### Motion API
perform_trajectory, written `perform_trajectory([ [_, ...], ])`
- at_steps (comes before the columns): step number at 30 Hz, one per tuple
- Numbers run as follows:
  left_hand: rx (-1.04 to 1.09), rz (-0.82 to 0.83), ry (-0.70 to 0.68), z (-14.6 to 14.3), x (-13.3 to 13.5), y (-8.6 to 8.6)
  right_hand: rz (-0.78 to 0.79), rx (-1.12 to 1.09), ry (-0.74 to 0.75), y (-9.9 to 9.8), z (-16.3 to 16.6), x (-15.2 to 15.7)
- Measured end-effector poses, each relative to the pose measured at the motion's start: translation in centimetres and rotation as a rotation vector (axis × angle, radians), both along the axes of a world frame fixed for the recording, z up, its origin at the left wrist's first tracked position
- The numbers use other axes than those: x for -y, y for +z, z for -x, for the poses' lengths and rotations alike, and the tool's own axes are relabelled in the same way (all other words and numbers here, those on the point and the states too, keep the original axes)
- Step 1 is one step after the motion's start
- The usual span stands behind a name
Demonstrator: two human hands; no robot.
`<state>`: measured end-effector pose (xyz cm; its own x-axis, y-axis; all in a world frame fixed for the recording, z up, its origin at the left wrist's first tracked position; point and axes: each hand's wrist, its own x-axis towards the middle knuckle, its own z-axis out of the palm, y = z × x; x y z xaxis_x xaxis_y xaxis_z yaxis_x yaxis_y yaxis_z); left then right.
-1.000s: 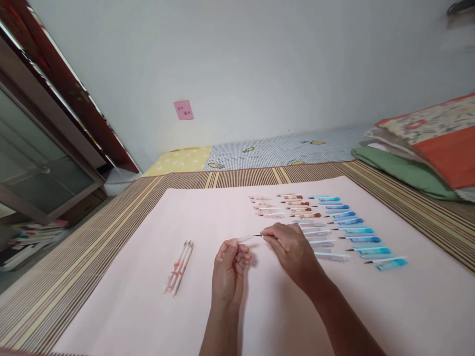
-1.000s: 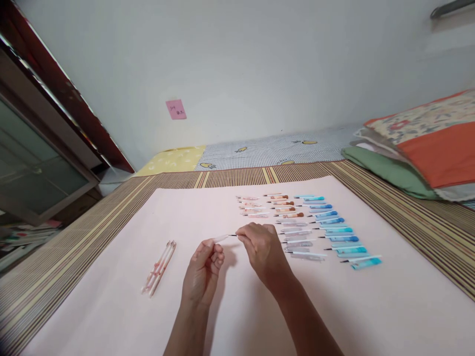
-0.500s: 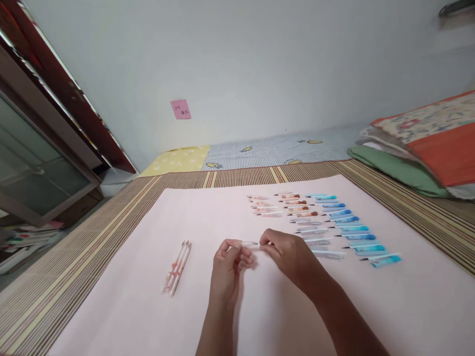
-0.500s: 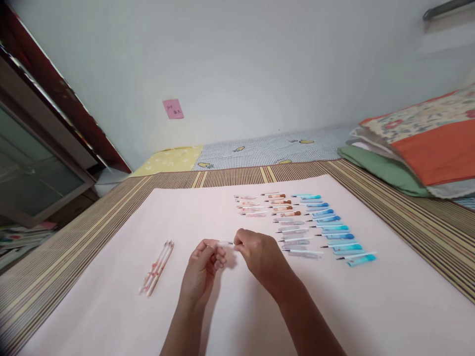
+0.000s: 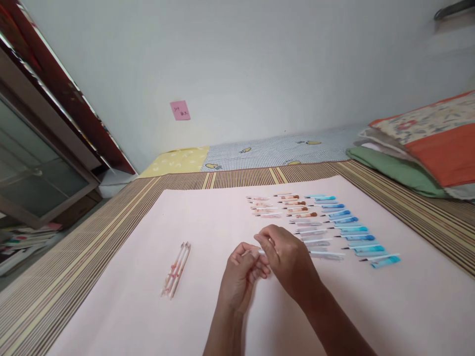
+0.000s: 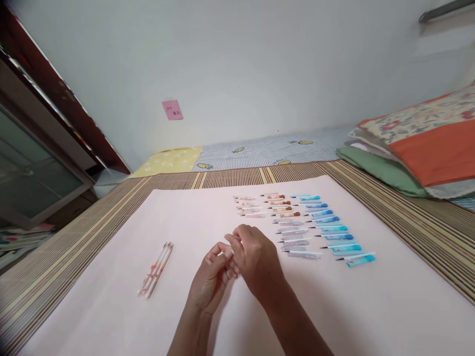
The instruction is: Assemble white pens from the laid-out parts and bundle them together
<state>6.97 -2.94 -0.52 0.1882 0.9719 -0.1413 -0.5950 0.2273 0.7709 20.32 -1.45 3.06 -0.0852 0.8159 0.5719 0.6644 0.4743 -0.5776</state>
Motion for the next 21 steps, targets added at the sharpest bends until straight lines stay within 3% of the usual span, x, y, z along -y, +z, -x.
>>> perform_trajectory([
  [5,0.172,0.063,0.05,-0.2,-0.1,-0.2,0.043,-0.438,-0.016,1.5,-0.8,0.3],
  [9,0.513,0.158,0.173,1.1,-0.6,-0.5,0.087,-0.543,-0.11,0.9,-3.7,-1.2],
  [14,0.64,0.137,0.215,2.0,-0.8,-0.7,0.343,-0.071,-0.014,-2.1,-6.8,-3.0],
  [18,0.629,0.18,0.208,1.6,-0.9,-0.9,0.403,0.352,-0.061,-4.6,-6.5,-3.7],
  [21,0.574,0.182,0.209,1.3,-0.9,-0.9,0.407,0.518,-0.096,-5.9,-5.5,-4.1],
])
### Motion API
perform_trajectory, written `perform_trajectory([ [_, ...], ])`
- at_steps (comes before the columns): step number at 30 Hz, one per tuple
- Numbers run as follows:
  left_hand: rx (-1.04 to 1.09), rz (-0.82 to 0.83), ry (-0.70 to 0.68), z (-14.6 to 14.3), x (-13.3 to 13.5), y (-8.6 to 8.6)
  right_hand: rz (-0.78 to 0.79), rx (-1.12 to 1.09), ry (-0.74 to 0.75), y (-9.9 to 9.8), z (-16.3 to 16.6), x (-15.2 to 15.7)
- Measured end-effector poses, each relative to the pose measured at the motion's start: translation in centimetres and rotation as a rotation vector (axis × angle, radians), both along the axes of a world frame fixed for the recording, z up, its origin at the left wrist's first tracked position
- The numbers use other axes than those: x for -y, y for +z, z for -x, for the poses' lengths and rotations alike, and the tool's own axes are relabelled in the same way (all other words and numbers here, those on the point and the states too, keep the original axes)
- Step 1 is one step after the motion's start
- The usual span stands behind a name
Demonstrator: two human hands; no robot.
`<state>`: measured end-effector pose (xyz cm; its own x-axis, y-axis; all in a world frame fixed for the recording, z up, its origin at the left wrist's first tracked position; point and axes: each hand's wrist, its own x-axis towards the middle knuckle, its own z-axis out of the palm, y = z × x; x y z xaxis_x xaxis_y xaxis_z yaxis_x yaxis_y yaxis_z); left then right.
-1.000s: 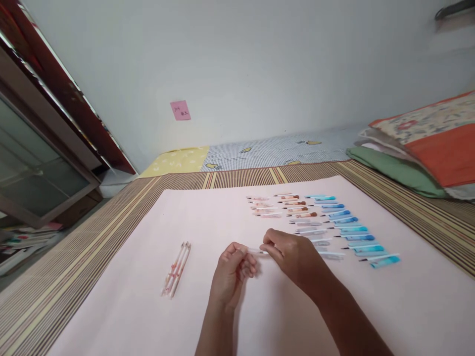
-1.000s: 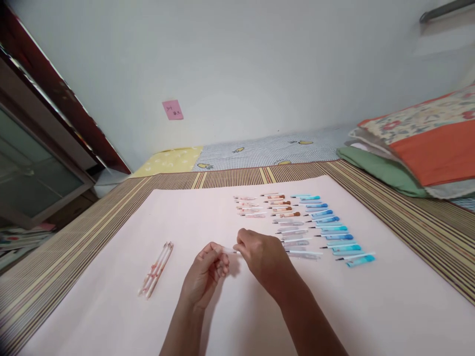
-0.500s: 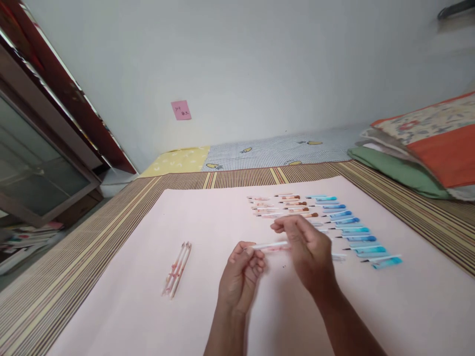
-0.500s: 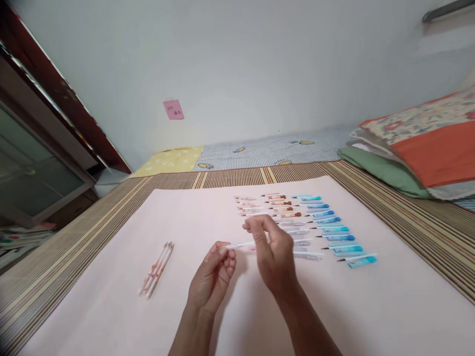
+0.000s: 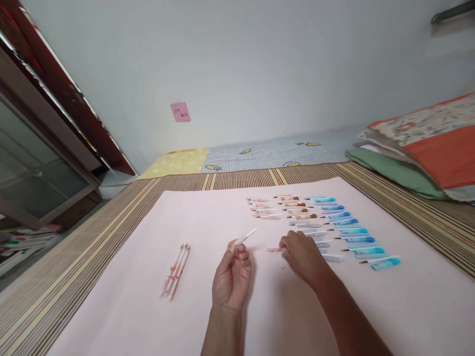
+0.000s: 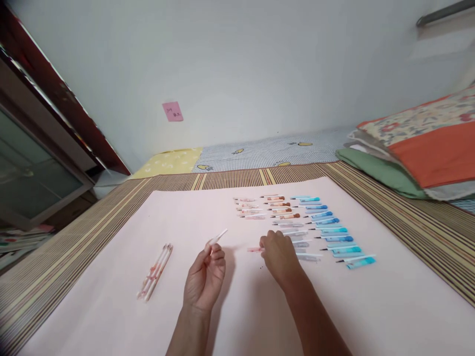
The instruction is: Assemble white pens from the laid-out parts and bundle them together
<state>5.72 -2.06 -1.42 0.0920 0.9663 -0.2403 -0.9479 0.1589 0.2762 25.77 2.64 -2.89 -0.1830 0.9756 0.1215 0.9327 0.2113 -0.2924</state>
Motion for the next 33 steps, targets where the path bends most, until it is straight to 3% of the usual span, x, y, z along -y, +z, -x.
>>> perform_trajectory([
  [4,-0.102,-0.005,0.024,-0.3,0.1,0.1,-0.054,-0.125,-0.011,-0.4,0.8,-0.1],
  [10,-0.151,-0.012,0.067,-0.5,0.0,0.1,0.016,-0.999,-0.013,2.0,1.1,0.5],
  [17,-0.197,-0.044,0.069,-1.0,0.2,0.4,0.099,-1.766,-0.077,4.1,0.9,0.8],
  [20,-0.195,-0.05,0.05,-1.2,0.4,0.5,0.044,-1.823,-0.078,4.7,0.9,0.9],
  [28,-0.202,-0.008,0.049,-1.5,0.2,0.4,-0.152,-1.657,-0.056,6.0,2.0,1.8],
  [33,-0.214,-0.02,0.039,-1.5,0.3,0.8,-0.171,-1.623,-0.05,6.2,2.2,1.9],
])
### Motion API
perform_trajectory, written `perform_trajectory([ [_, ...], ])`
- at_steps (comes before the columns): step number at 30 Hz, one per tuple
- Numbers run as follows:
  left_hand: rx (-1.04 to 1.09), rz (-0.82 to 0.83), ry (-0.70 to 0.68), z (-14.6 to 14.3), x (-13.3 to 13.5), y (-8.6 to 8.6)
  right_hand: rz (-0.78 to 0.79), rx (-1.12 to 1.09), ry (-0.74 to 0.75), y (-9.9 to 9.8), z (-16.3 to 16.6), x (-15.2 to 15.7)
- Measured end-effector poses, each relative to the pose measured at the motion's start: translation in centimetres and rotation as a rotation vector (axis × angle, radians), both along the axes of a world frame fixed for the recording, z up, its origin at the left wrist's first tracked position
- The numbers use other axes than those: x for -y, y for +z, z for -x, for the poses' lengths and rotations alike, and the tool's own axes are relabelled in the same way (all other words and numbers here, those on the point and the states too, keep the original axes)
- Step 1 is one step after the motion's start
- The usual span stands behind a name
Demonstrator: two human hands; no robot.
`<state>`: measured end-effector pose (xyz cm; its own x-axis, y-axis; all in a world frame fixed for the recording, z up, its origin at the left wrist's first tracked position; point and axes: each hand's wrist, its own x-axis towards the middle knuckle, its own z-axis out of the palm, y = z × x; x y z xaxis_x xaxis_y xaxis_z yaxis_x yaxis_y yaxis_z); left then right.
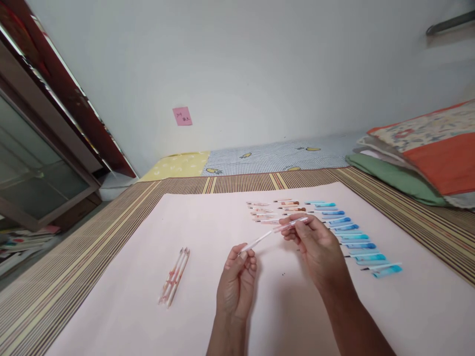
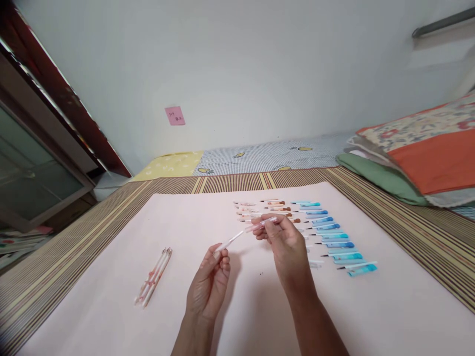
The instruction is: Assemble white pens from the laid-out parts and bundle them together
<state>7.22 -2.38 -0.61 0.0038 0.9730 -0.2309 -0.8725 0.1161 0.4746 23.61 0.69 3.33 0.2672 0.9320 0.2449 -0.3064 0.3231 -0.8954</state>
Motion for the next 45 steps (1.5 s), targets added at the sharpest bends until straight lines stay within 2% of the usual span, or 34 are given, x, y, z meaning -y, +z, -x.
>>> perform_trajectory([
  [8,-0.036,-0.055,-0.026,-0.1,0.3,0.4,-0.022,0.085,0.068,-0.4,0.1,0.1],
  [19,-0.122,-0.08,-0.048,-0.1,0.8,2.2,0.062,0.033,0.191,-0.1,1.6,0.9],
  [24,-0.15,-0.077,-0.048,-0.3,1.0,2.6,0.056,0.098,0.226,0.5,1.9,1.4],
  [28,-0.163,-0.062,-0.033,-0.3,1.0,2.8,0.077,0.132,0.25,0.3,1.7,1.3],
  [35,-0.261,-0.092,0.006,-0.3,1.1,2.8,0.037,0.152,0.251,-0.2,1.3,0.8],
  [39,-0.233,-0.067,-0.008,-0.3,1.3,3.0,-0.014,0.196,0.316,0.0,1.1,0.9],
  [45,-0.211,-0.059,-0.035,-0.3,1.3,3.4,-0.036,0.2,0.303,0.2,1.2,1.0],
])
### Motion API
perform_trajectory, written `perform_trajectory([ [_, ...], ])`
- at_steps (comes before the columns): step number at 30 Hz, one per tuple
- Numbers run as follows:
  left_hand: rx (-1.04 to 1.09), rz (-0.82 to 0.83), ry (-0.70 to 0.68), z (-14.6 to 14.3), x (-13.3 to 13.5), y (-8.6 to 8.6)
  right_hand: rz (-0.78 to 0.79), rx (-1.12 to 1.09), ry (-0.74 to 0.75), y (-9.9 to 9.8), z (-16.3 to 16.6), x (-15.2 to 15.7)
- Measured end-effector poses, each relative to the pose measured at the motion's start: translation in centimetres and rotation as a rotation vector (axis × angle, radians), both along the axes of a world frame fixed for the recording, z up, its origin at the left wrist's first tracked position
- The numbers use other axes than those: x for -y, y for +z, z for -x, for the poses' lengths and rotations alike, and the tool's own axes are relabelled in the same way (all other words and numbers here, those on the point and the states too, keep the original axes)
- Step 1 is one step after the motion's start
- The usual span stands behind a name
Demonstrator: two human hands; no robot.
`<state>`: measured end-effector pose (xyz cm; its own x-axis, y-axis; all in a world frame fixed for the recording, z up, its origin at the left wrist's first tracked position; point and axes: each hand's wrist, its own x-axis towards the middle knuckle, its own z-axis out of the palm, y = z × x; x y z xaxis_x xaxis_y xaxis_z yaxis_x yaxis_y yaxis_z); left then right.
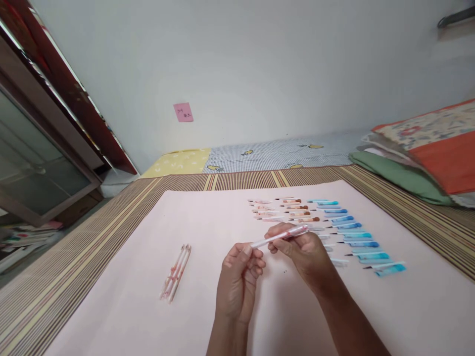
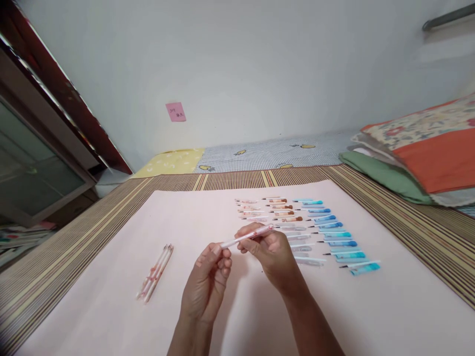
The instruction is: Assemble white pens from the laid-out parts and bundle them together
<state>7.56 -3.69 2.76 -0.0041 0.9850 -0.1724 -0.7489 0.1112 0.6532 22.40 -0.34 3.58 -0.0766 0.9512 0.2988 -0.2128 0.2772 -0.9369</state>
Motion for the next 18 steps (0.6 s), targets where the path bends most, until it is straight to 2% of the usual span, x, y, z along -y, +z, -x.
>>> perform_trajectory([
  [8,-0.272,-0.166,0.128,-0.4,0.5,-0.5,0.01,-0.147,-0.002,-1.0,0.6,-0.3],
  [13,-0.513,-0.304,0.219,-0.5,1.1,0.2,0.198,-0.252,-0.048,-1.3,1.6,-0.3],
  [16,-0.566,-0.387,0.24,-0.7,1.3,0.7,0.275,-0.324,-0.027,-1.1,2.3,-0.3],
  [18,-0.565,-0.372,0.226,-0.8,1.1,0.7,0.297,-0.349,-0.015,-0.9,2.6,-0.3],
])
